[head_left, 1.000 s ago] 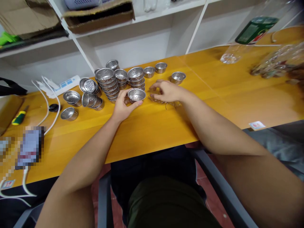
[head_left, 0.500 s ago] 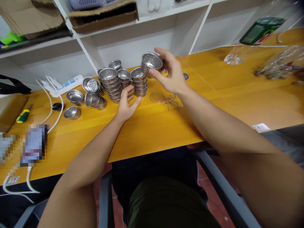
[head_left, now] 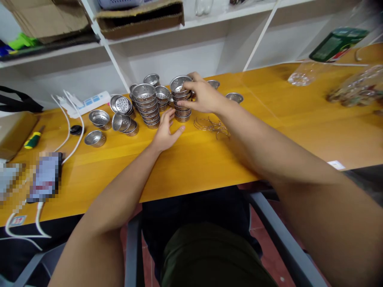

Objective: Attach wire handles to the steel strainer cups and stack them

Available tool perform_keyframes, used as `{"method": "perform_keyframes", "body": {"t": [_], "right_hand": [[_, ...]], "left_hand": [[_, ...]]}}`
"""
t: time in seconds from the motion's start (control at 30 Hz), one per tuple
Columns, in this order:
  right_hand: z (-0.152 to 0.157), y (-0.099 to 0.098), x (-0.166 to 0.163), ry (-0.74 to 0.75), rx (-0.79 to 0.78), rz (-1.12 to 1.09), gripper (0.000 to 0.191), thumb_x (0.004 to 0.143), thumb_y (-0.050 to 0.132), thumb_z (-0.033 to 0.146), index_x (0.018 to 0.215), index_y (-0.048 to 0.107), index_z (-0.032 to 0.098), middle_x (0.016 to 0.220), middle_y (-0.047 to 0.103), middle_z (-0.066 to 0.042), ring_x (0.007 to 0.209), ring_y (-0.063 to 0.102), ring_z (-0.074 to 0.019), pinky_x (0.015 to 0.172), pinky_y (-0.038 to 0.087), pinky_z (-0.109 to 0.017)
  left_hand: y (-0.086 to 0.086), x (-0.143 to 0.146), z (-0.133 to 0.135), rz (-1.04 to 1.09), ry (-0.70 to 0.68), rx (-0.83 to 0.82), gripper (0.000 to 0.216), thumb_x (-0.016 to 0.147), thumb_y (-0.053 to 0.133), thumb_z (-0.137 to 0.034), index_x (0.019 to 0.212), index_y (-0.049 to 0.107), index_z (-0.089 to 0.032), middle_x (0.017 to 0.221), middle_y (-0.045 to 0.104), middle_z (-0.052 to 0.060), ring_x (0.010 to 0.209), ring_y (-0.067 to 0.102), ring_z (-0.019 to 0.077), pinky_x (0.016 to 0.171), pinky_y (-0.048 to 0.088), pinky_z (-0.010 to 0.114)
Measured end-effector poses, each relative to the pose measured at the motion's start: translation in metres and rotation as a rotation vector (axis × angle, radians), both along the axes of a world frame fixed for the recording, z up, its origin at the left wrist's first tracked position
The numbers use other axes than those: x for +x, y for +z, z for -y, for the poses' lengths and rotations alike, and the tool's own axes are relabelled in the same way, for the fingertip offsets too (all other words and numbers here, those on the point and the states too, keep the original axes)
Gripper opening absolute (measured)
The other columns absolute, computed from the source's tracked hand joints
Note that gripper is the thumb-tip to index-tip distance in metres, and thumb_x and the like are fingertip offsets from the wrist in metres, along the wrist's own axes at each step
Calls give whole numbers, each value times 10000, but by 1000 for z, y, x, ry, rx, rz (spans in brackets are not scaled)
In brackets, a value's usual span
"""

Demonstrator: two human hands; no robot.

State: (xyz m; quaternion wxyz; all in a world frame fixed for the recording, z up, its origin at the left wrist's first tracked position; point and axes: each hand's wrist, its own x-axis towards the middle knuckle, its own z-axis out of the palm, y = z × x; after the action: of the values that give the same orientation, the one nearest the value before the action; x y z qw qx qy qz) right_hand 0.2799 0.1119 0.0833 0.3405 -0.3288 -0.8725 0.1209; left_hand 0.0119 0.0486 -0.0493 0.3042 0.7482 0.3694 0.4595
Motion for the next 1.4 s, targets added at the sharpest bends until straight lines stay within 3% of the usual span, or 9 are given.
{"method": "perform_keyframes", "body": {"t": [0.13,0.27,0.47,0.6,0.7,0.87,1.03,1.23,1.4], "right_hand": [[-5,-6,0,4,36,-22,493,1060,900,748,1412,851,407,1671,776,-158,1635,662,-538,1391,536,-870],[-9,0,-2,-13,41,19,506,1049,921,742,1426,847,414,1731,752,-129,1556,726,-518,1325,602,-816],[-11,16,-13,-76,14,93,974,950,997,709,1814,646,429,1637,782,-112,1411,791,-487,1266,656,-672],[-10,20,-13,3,-31,110,897,950,993,696,1757,752,389,1644,777,-134,1495,748,-489,1394,575,-689],[-3,23,-9,168,-55,72,838,924,1026,648,1703,815,423,1673,787,-111,1563,722,-467,1435,538,-695],[23,24,-9,366,-31,39,728,1006,967,634,1674,847,372,1780,751,-141,1673,687,-457,1442,513,-697],[59,28,-15,213,95,124,714,1102,898,563,1781,765,388,1919,632,-131,1728,626,-515,1436,501,-748],[84,21,-26,8,117,211,871,1138,869,613,1929,607,359,1920,616,-179,1536,719,-550,1260,633,-684],[81,6,-31,-6,101,154,844,1172,808,540,1959,567,359,1965,572,-168,1554,725,-527,1226,669,-638]], "left_hand": [[-3,1,-3,11,-15,-12,991,1075,934,-692,1858,440,-338,2012,388,243,1853,565,492,1496,546,760],[-5,-2,-6,5,-25,-46,1059,1056,941,-751,1874,414,-333,2025,355,254,1865,548,505,1503,537,760],[-9,-2,-10,25,-29,-79,1117,1033,969,-762,1891,377,-361,2044,333,247,1867,543,512,1507,522,766],[-12,1,-11,42,-19,-90,1261,1003,992,-788,1928,237,-381,2096,234,268,1892,512,526,1524,491,790],[-12,3,-11,59,-12,-75,1356,978,1007,-815,1939,159,-373,2114,178,289,1909,497,519,1544,470,787],[-2,6,-9,77,-92,-3,1304,942,1023,-836,1902,300,-330,2019,455,265,1899,539,458,1570,464,761],[13,7,-5,45,-102,-28,1043,932,1055,-751,1717,600,-237,1784,742,254,1691,759,453,1479,590,756],[18,13,-3,44,-113,-2,810,968,1030,-608,1597,700,-217,1710,798,214,1650,784,380,1491,580,749],[20,14,-3,23,-155,39,895,984,1008,-625,1714,642,-257,1726,781,211,1724,733,394,1516,560,751]]}}
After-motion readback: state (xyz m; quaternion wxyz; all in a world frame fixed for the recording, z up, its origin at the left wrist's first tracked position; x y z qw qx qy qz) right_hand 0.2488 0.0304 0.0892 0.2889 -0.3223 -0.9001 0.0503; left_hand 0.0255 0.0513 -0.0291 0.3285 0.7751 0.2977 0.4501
